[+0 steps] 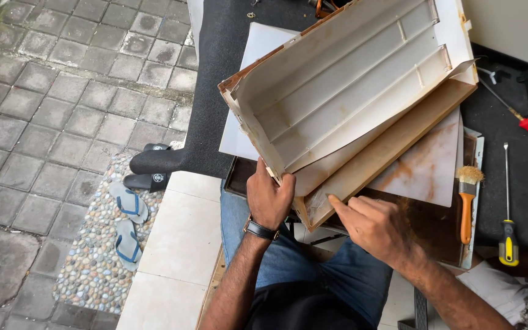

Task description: Cleaning the interior of a plastic electronic housing using a brush and a scraper

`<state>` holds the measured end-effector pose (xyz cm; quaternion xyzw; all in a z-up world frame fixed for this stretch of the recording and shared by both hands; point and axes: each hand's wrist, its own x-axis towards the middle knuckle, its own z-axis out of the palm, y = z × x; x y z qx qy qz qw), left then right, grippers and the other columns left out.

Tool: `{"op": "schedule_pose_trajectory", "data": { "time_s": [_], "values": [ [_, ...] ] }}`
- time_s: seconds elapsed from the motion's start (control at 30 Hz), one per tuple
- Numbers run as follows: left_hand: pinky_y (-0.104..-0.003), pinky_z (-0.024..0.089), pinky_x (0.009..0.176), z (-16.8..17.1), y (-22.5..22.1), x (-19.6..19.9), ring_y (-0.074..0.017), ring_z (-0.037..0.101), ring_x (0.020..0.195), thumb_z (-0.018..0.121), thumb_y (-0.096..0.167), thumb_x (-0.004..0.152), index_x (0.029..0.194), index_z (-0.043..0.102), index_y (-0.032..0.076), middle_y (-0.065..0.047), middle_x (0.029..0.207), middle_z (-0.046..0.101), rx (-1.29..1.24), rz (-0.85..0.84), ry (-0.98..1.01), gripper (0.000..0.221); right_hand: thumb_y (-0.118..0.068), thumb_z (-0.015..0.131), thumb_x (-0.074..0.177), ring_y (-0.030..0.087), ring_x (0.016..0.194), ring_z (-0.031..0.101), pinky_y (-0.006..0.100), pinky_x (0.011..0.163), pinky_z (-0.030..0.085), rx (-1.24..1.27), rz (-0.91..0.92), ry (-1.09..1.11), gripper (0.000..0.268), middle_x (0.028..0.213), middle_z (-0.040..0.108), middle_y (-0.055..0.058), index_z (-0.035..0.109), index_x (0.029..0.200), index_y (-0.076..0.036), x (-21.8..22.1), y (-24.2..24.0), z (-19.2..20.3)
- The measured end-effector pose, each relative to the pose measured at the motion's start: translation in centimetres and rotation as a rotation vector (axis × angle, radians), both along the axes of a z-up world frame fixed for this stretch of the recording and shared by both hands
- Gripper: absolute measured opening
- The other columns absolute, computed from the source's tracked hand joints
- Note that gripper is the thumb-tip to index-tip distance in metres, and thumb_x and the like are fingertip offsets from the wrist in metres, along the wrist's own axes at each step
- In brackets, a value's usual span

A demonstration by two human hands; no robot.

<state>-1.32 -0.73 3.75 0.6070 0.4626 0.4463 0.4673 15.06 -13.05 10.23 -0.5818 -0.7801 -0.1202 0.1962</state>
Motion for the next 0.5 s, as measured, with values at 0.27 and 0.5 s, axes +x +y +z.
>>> {"op": "schedule_pose_trajectory", "data": {
  "time_s": [0.27,0.5],
  "values": [
    [-0.050,0.048,0.051,-1.0,0.3,0.1,-0.0536,0.063,0.060,0.060,0.016,0.076,0.090,0.053,-0.001,-0.034,0.058,0.054,0.028,-0.005,0.019,0.023,-0.003,0.063,0.094,0.014,0.041,0.049,0.024,0.036,0.038,0.073,-0.012,-0.006,0.015,0.055,0.045,-0.003,0.078,0.098,-0.007,2.0,-1.3,-3.3],
    [-0.048,0.051,0.052,-1.1,0.2,0.3,-0.0493,0.065,0.057,0.059,0.014,0.076,0.095,0.056,-0.002,-0.032,0.060,0.057,0.018,0.004,-0.019,0.025,-0.004,0.063,0.093,0.011,0.040,0.045,0.022,0.037,0.037,0.096,-0.113,0.102,0.022,0.054,0.045,-0.004,0.079,0.109,-0.008,-0.3,-3.0,-4.9]
  ]
}}
